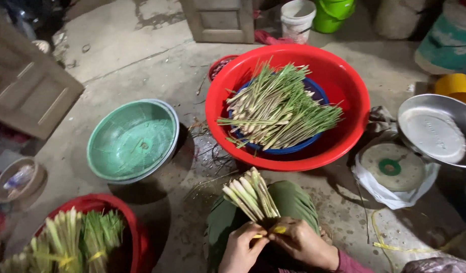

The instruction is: Bundling lemongrass stalks and tying them with plastic string

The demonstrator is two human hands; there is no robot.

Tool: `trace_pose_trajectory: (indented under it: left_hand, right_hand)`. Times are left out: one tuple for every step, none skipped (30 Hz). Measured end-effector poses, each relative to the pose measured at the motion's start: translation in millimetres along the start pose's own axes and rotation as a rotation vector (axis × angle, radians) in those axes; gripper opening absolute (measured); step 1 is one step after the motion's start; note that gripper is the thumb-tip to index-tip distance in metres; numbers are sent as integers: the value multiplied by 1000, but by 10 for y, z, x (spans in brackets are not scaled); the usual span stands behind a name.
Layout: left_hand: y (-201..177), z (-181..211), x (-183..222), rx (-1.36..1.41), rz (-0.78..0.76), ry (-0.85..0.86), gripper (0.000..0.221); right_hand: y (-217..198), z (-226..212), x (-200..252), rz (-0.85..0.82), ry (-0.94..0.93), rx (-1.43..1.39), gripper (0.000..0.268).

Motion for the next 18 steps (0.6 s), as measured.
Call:
trace_pose_trajectory:
  left_hand:
    - [-28,103,0,-9,19,68,19]
    - [-65,203,-29,-21,41,141,17]
    - [-71,204,-1,-25,59,134,17]
    - [-60,200,15,-29,36,113,17]
    - [-48,194,29,-32,14,91,17]
    - [-42,173,35,-31,27,86,17]
    - [15,111,34,171,-88,-1,13]
    - [82,65,52,376,-204,-89,13]
    - [103,31,80,380,-192,-94,13]
    - [118,6,78,368,-206,-61,13]
    - [132,-19,76,355,-220,-28,14]
    - [104,31,68,356,-210,-28,14]
    - [74,91,59,259,-204,2,13]
    - [53,154,61,162,-198,29,14]
    - [112,88,107,166,-189,25,14]
    - [158,1,130,255,-163,-18,16]
    - [208,-82,150,344,-136,-60,19]
    - [204,-97,154,342,-134,-57,19]
  right_hand:
    - [6,29,17,38,29,12,9]
    - [-10,65,13,76,53,29,8]
    - [-13,53,21,60,42,28,8]
    - [-38,69,40,92,95,-15,9]
    - [-62,89,60,123,149,-58,12]
    - [-103,37,44,110,144,-57,12]
    - [-131,-14,23,61,144,-1,20]
    - [-155,-72,12,11,145,53,30]
    - [-142,-45,7,-2,142,53,30]
    - [-147,-22,-16,13,109,59,26]
    - [-153,0,-38,27,77,65,23]
    - [-89,34,-49,18,72,67,23]
    - [-50,111,-52,70,173,67,14]
    - [-6,186,-37,121,277,65,8]
    - [101,254,-12,111,275,66,8]
    - [162,350,20,192,346,94,24]
    - [217,444,58,273,416,121,41]
    - [290,530,102,274,413,122,41]
Point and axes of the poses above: each hand's wrist, its own x-axis away from the middle knuckle, its own y-axis out of the palm, z = x × y, the point moved 4 cm from there along -x, towards the middle knuckle, and after that the axes turned 7 degrees about -z, right-handed, at the moved point
